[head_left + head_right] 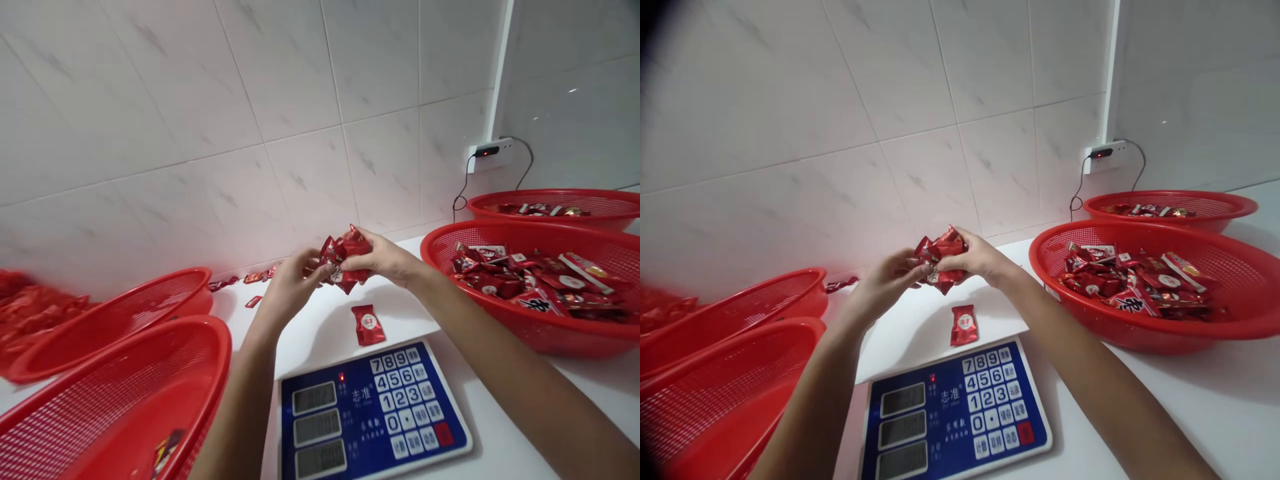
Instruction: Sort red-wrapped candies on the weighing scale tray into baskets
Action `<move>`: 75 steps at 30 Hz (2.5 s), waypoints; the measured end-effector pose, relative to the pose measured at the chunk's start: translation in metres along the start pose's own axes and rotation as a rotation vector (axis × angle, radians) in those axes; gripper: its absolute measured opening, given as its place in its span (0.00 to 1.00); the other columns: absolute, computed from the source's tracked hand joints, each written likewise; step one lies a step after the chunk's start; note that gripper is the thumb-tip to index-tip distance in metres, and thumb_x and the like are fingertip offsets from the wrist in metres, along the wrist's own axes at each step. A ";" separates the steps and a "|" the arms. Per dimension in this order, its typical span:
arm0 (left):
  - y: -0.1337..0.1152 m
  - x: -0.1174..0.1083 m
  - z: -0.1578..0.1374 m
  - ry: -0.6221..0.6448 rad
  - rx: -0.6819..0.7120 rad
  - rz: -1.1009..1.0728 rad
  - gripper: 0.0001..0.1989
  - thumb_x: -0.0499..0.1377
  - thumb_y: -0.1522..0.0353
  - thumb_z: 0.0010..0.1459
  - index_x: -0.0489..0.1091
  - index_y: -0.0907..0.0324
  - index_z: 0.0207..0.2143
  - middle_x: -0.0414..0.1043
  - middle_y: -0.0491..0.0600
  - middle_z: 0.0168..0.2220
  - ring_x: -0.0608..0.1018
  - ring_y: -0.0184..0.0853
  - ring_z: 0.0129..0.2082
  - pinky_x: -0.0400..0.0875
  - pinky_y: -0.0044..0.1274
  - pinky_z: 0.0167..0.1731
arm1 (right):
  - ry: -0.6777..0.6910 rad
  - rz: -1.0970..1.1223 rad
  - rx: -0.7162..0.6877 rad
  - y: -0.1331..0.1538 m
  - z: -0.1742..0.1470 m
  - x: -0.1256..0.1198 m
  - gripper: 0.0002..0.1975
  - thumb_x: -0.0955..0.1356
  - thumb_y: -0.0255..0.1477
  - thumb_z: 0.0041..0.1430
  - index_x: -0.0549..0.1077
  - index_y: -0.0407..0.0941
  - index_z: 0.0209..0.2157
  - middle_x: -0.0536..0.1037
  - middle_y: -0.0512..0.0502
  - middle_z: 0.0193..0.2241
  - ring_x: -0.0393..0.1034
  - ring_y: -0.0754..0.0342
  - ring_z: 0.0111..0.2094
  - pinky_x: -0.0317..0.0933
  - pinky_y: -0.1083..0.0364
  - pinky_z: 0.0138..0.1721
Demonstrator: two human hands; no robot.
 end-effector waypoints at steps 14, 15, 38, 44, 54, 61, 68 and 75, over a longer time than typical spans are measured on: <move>0.002 -0.023 -0.013 0.000 -0.089 0.371 0.17 0.62 0.52 0.57 0.78 0.54 0.37 0.81 0.51 0.37 0.79 0.41 0.36 0.71 0.29 0.34 | -0.204 -0.213 -0.128 0.017 -0.015 -0.033 0.18 0.74 0.15 0.44 0.68 0.45 0.34 0.75 0.49 0.29 0.70 0.56 0.28 0.69 0.57 0.24; -0.004 -0.025 -0.016 -0.088 -0.068 0.347 0.16 0.62 0.53 0.57 0.78 0.54 0.38 0.80 0.51 0.37 0.80 0.40 0.36 0.71 0.28 0.33 | -0.190 -0.212 -0.150 0.020 -0.017 -0.031 0.18 0.74 0.15 0.44 0.68 0.45 0.35 0.75 0.49 0.30 0.71 0.56 0.28 0.69 0.57 0.25; -0.028 -0.010 -0.022 -0.314 0.027 0.277 0.04 0.62 0.66 0.59 0.76 0.57 0.33 0.79 0.47 0.32 0.78 0.35 0.31 0.70 0.27 0.32 | -0.075 -0.301 -0.214 0.019 -0.022 -0.009 0.21 0.73 0.15 0.44 0.67 0.46 0.39 0.72 0.50 0.30 0.70 0.54 0.30 0.66 0.59 0.23; -0.009 -0.004 -0.018 -0.028 -0.066 0.373 0.06 0.63 0.64 0.58 0.78 0.54 0.31 0.81 0.49 0.32 0.79 0.40 0.34 0.70 0.30 0.33 | -0.102 -0.362 -0.188 0.024 -0.024 -0.017 0.20 0.73 0.15 0.44 0.67 0.46 0.36 0.71 0.50 0.29 0.69 0.53 0.30 0.66 0.57 0.23; -0.050 0.000 -0.034 -0.248 0.294 0.142 0.06 0.66 0.64 0.58 0.75 0.54 0.37 0.80 0.45 0.36 0.81 0.36 0.39 0.75 0.26 0.43 | 0.000 -0.372 -0.191 0.026 -0.032 0.005 0.17 0.73 0.18 0.47 0.66 0.47 0.35 0.69 0.51 0.28 0.68 0.54 0.29 0.65 0.57 0.23; -0.050 0.005 -0.034 -0.239 0.286 0.154 0.04 0.65 0.69 0.58 0.72 0.55 0.34 0.79 0.45 0.33 0.81 0.37 0.38 0.75 0.28 0.42 | 0.009 -0.446 -0.205 0.022 -0.030 0.007 0.16 0.72 0.18 0.47 0.63 0.47 0.33 0.67 0.51 0.27 0.67 0.54 0.30 0.64 0.57 0.23; -0.050 0.005 -0.035 -0.244 0.271 0.177 0.04 0.65 0.69 0.57 0.72 0.55 0.34 0.79 0.45 0.34 0.81 0.37 0.39 0.75 0.28 0.43 | 0.001 -0.398 -0.186 0.021 -0.030 0.007 0.17 0.73 0.17 0.46 0.64 0.47 0.32 0.67 0.50 0.27 0.68 0.52 0.31 0.64 0.57 0.22; -0.046 0.011 -0.032 -0.180 0.346 0.364 0.05 0.64 0.71 0.57 0.73 0.53 0.36 0.74 0.47 0.40 0.79 0.40 0.41 0.74 0.31 0.44 | 0.041 -0.299 -0.132 0.017 -0.027 0.005 0.17 0.75 0.18 0.45 0.67 0.47 0.33 0.71 0.50 0.27 0.69 0.54 0.29 0.68 0.56 0.23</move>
Point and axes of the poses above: each hand's wrist, its own z-axis towards the middle knuckle, its own x-axis out of the palm, y = z × x, the point moved 3 cm from there along z, towards the middle knuckle
